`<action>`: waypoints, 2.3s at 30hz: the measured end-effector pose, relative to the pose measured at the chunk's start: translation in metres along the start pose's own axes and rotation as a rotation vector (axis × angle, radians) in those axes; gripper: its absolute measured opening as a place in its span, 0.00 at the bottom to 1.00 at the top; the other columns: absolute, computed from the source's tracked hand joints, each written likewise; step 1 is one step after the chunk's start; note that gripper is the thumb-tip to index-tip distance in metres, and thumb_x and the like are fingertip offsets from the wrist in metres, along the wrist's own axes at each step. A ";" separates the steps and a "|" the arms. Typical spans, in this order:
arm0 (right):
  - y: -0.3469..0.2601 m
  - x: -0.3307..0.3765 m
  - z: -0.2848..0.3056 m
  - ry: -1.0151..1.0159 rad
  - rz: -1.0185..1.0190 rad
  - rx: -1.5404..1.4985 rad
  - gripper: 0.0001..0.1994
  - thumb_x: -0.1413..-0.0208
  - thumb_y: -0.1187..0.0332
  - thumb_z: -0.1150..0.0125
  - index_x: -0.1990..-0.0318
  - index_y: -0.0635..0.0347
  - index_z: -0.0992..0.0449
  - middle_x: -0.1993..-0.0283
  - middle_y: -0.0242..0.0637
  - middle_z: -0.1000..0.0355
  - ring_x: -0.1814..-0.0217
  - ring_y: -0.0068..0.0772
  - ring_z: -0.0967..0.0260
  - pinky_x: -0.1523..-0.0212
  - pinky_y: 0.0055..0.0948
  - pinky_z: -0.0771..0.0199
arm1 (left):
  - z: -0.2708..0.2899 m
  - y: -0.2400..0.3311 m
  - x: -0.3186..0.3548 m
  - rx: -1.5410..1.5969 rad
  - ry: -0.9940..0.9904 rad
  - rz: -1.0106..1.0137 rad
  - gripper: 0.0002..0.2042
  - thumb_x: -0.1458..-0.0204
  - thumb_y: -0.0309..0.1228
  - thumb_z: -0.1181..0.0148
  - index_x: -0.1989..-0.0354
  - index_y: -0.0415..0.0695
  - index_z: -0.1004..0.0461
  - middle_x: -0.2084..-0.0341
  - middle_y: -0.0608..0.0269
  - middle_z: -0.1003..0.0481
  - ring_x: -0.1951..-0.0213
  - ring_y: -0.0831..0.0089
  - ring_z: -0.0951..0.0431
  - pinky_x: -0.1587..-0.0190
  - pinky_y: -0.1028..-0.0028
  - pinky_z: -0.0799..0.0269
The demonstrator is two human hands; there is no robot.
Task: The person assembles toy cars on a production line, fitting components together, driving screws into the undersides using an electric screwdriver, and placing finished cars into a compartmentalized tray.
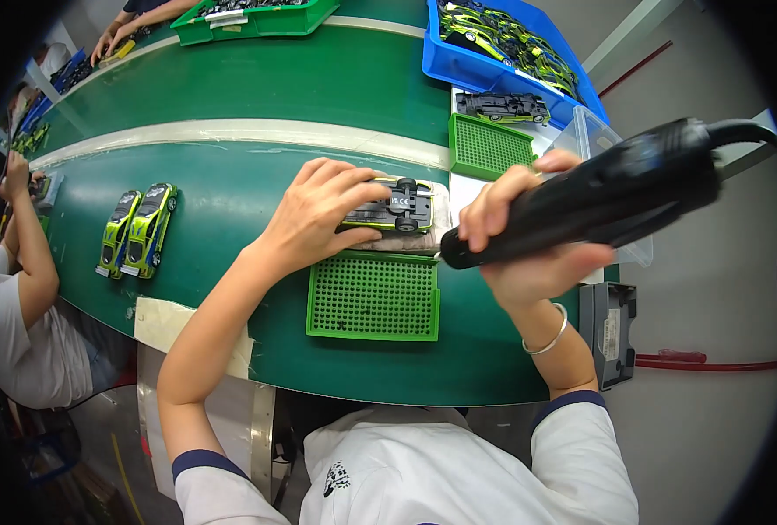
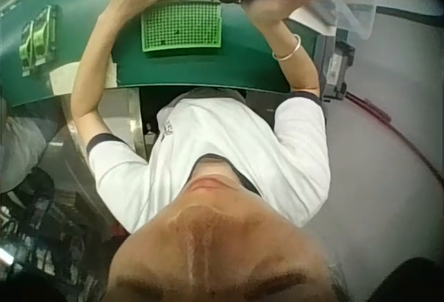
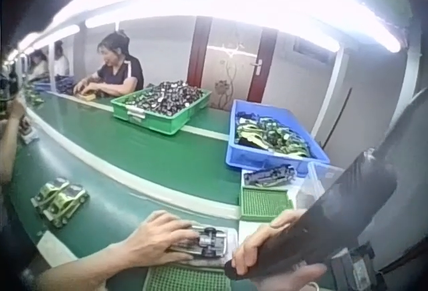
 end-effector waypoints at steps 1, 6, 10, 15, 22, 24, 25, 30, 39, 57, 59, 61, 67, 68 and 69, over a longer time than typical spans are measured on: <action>0.007 0.005 0.000 -0.016 -0.034 0.055 0.42 0.64 0.27 0.59 0.55 0.57 0.48 0.82 0.36 0.41 0.86 0.27 0.42 0.83 0.26 0.37 | 0.001 0.000 0.001 0.005 0.005 0.006 0.24 0.69 0.33 0.34 0.58 0.47 0.32 0.57 0.61 0.31 0.56 0.63 0.33 0.50 0.64 0.41; 0.027 0.011 0.003 -0.065 -0.063 0.086 0.41 0.64 0.28 0.56 0.57 0.57 0.49 0.83 0.36 0.41 0.86 0.27 0.41 0.83 0.25 0.37 | 0.004 -0.007 0.001 0.201 0.042 0.088 0.37 0.74 0.35 0.30 0.49 0.44 0.38 0.55 0.59 0.32 0.55 0.60 0.33 0.49 0.66 0.40; 0.034 0.011 0.003 -0.100 -0.114 0.087 0.40 0.64 0.28 0.56 0.58 0.57 0.49 0.82 0.36 0.41 0.86 0.27 0.41 0.84 0.24 0.37 | 0.007 -0.019 0.006 0.412 -0.020 0.185 0.42 0.74 0.37 0.29 0.45 0.46 0.42 0.53 0.56 0.33 0.52 0.61 0.34 0.48 0.66 0.40; 0.036 0.012 0.003 -0.111 -0.114 0.098 0.38 0.62 0.29 0.56 0.59 0.57 0.49 0.82 0.36 0.41 0.86 0.27 0.41 0.84 0.23 0.37 | 0.006 -0.034 0.010 0.597 -0.146 0.263 0.43 0.73 0.35 0.29 0.43 0.44 0.45 0.50 0.55 0.36 0.48 0.62 0.37 0.45 0.67 0.41; 0.036 0.011 -0.002 -0.141 -0.106 0.113 0.38 0.63 0.29 0.54 0.60 0.57 0.48 0.82 0.36 0.41 0.86 0.28 0.41 0.84 0.24 0.37 | -0.001 -0.060 0.026 0.755 -0.184 0.362 0.40 0.71 0.33 0.31 0.43 0.44 0.44 0.50 0.56 0.35 0.48 0.65 0.35 0.45 0.69 0.41; 0.033 0.010 -0.003 -0.140 -0.108 0.090 0.39 0.64 0.29 0.54 0.60 0.57 0.48 0.82 0.36 0.41 0.86 0.28 0.41 0.84 0.24 0.37 | 0.000 -0.060 0.029 0.796 -0.211 0.403 0.39 0.70 0.34 0.31 0.45 0.43 0.42 0.51 0.57 0.34 0.49 0.65 0.35 0.46 0.70 0.41; 0.031 0.007 -0.005 -0.137 -0.109 0.066 0.39 0.65 0.28 0.54 0.60 0.57 0.47 0.83 0.36 0.41 0.86 0.28 0.41 0.85 0.24 0.37 | 0.000 -0.061 0.033 0.835 -0.240 0.444 0.37 0.70 0.34 0.32 0.46 0.43 0.39 0.52 0.57 0.33 0.49 0.66 0.35 0.46 0.70 0.41; -0.002 -0.043 -0.027 -0.337 0.233 -0.134 0.45 0.70 0.22 0.65 0.58 0.56 0.45 0.81 0.36 0.41 0.86 0.27 0.41 0.84 0.26 0.36 | 0.001 -0.059 0.031 0.770 -0.138 0.389 0.32 0.71 0.33 0.31 0.51 0.41 0.34 0.55 0.57 0.31 0.52 0.66 0.33 0.47 0.70 0.41; 0.057 -0.066 -0.092 -0.252 -0.034 0.147 0.45 0.68 0.23 0.66 0.58 0.60 0.47 0.81 0.38 0.40 0.85 0.28 0.40 0.83 0.23 0.37 | 0.004 -0.058 0.034 0.652 -0.062 0.330 0.32 0.70 0.35 0.31 0.53 0.36 0.34 0.57 0.54 0.30 0.54 0.65 0.31 0.49 0.70 0.38; 0.091 -0.054 -0.099 -0.304 -0.098 0.215 0.43 0.64 0.26 0.64 0.61 0.65 0.46 0.82 0.35 0.41 0.86 0.22 0.43 0.83 0.18 0.40 | 0.015 -0.053 0.032 0.718 -0.142 0.421 0.26 0.70 0.31 0.32 0.58 0.38 0.32 0.62 0.58 0.28 0.58 0.66 0.30 0.54 0.71 0.36; 0.091 -0.054 -0.097 -0.299 -0.098 0.213 0.43 0.65 0.26 0.63 0.61 0.65 0.46 0.82 0.35 0.41 0.86 0.22 0.42 0.83 0.18 0.39 | 0.014 -0.052 0.032 0.721 -0.152 0.425 0.26 0.70 0.31 0.32 0.58 0.38 0.32 0.62 0.58 0.28 0.58 0.67 0.30 0.54 0.72 0.36; 0.091 -0.056 -0.095 -0.345 -0.085 0.169 0.43 0.65 0.26 0.63 0.60 0.64 0.46 0.82 0.35 0.40 0.85 0.23 0.42 0.83 0.19 0.39 | 0.011 -0.053 0.032 0.727 -0.164 0.424 0.26 0.70 0.31 0.32 0.58 0.38 0.32 0.62 0.58 0.28 0.58 0.67 0.30 0.54 0.72 0.36; 0.036 -0.058 -0.082 -0.293 -0.027 0.003 0.45 0.68 0.23 0.69 0.56 0.57 0.45 0.81 0.37 0.40 0.85 0.29 0.41 0.82 0.27 0.36 | 0.002 -0.060 0.036 0.671 -0.040 0.304 0.30 0.69 0.34 0.32 0.53 0.39 0.34 0.59 0.57 0.29 0.56 0.68 0.31 0.51 0.71 0.38; 0.025 -0.053 -0.072 -0.322 0.040 -0.094 0.45 0.68 0.23 0.68 0.56 0.57 0.45 0.81 0.37 0.40 0.85 0.28 0.41 0.82 0.27 0.36 | 0.001 -0.060 0.035 0.715 -0.074 0.346 0.31 0.69 0.34 0.32 0.52 0.40 0.34 0.57 0.57 0.30 0.55 0.68 0.31 0.50 0.72 0.39; 0.015 -0.048 -0.062 -0.354 0.111 -0.197 0.44 0.68 0.23 0.67 0.56 0.56 0.45 0.81 0.36 0.41 0.85 0.27 0.41 0.82 0.27 0.36 | 0.002 -0.060 0.034 0.721 -0.078 0.338 0.31 0.69 0.34 0.32 0.52 0.40 0.34 0.57 0.57 0.30 0.55 0.68 0.31 0.50 0.72 0.39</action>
Point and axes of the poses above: each hand's wrist, its own x-axis away from the middle knuckle, its own z-axis out of the back of the hand, y = z × x, the point moved 4 cm from there along -x, towards the middle knuckle
